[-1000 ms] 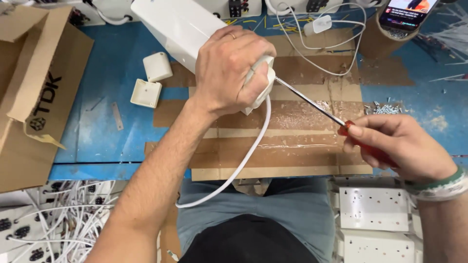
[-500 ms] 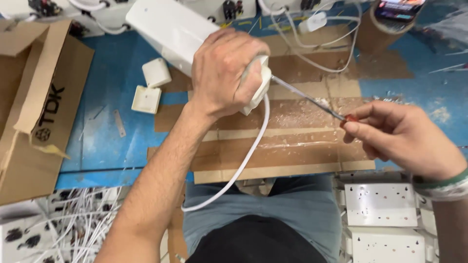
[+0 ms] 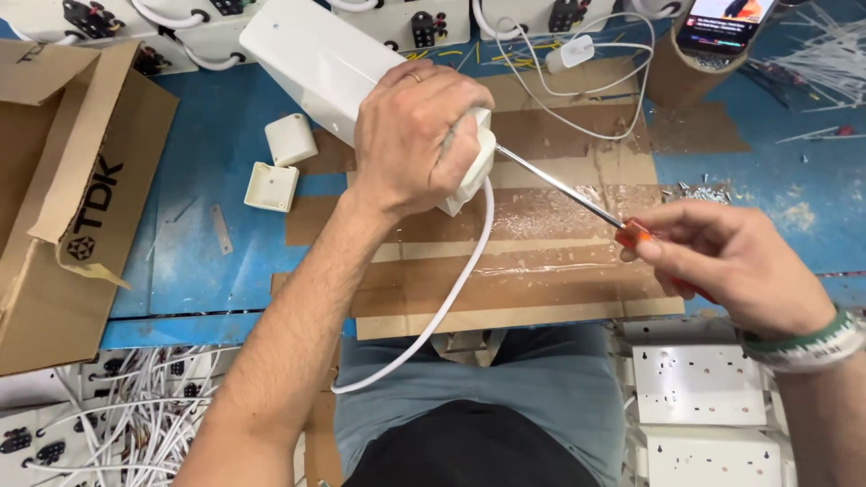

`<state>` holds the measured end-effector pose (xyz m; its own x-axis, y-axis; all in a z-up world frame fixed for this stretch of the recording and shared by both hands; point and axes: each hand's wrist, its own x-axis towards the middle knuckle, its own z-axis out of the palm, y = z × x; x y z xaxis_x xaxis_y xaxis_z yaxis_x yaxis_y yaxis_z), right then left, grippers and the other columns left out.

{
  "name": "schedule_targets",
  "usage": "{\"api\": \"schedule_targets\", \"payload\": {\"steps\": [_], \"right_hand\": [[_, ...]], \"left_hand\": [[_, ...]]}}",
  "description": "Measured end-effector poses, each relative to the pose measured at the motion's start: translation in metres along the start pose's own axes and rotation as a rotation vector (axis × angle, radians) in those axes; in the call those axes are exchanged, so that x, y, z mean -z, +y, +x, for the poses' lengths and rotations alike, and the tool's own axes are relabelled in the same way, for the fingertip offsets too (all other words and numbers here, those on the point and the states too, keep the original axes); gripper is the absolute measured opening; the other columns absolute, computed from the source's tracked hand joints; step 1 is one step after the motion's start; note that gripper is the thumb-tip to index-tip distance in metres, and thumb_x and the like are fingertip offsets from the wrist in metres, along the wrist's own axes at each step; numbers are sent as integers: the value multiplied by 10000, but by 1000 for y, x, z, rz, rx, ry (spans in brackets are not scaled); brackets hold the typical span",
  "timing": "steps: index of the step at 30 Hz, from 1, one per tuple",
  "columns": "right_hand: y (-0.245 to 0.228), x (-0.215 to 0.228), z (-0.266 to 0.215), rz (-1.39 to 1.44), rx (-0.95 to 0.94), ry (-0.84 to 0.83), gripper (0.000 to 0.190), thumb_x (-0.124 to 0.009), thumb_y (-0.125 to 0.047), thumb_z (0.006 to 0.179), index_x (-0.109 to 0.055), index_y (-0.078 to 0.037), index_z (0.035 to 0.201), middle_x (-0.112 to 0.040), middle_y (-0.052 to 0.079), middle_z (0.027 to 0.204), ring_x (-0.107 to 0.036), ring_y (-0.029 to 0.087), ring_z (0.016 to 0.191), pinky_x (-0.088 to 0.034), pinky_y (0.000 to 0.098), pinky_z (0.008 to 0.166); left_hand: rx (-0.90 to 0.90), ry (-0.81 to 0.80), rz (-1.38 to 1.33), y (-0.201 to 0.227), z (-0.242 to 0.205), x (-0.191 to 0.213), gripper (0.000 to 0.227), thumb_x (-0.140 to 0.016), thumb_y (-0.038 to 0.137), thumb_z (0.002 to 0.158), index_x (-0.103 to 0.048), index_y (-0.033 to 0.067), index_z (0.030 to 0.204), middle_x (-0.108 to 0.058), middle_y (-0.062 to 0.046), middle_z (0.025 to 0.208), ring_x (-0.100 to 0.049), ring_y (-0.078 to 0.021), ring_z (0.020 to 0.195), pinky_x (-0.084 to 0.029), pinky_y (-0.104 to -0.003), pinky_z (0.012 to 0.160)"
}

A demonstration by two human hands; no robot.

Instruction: The person uses a red-handled screwdriver to drive screws into the base of a white plastic enclosure on the workbench, steadying the box with the other hand and repositioning it to reach different screw locations. Small screws are taken from a pile on the bench as the person works around the enclosure.

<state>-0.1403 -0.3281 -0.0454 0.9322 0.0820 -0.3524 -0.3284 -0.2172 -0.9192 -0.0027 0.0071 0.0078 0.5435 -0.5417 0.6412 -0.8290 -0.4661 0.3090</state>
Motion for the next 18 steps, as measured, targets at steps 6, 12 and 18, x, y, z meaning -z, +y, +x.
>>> {"api": "schedule_targets", "payload": {"steps": [6,12,18], "right_hand": [[31,-46,-46,-332,128,225,375,-786,-145,817,-776,-98,1189,-823,48,948,-725,98,705,-583,254,618],[36,-82,-38,-153,240,221,324,-775,-110,868,-758,-44,1184,-811,67,1016,-735,106,858,-595,250,747],[2,-95,-43,-765,681,477,250,-815,-158,886,-760,-14,1082,-754,109,908,-680,182,784,-548,341,667]], "left_hand": [[17,6,30,-1,2,-2,141,-569,170,917,-669,76,949,-720,-88,934,-693,-305,941,-511,-465,1031],[-18,16,18,-2,-2,-5,136,-568,172,939,-666,82,969,-715,-82,939,-695,-303,957,-501,-474,1059],[-25,38,40,-4,-4,-6,140,-582,187,945,-665,81,985,-707,-87,948,-686,-318,972,-499,-474,1068]]}}
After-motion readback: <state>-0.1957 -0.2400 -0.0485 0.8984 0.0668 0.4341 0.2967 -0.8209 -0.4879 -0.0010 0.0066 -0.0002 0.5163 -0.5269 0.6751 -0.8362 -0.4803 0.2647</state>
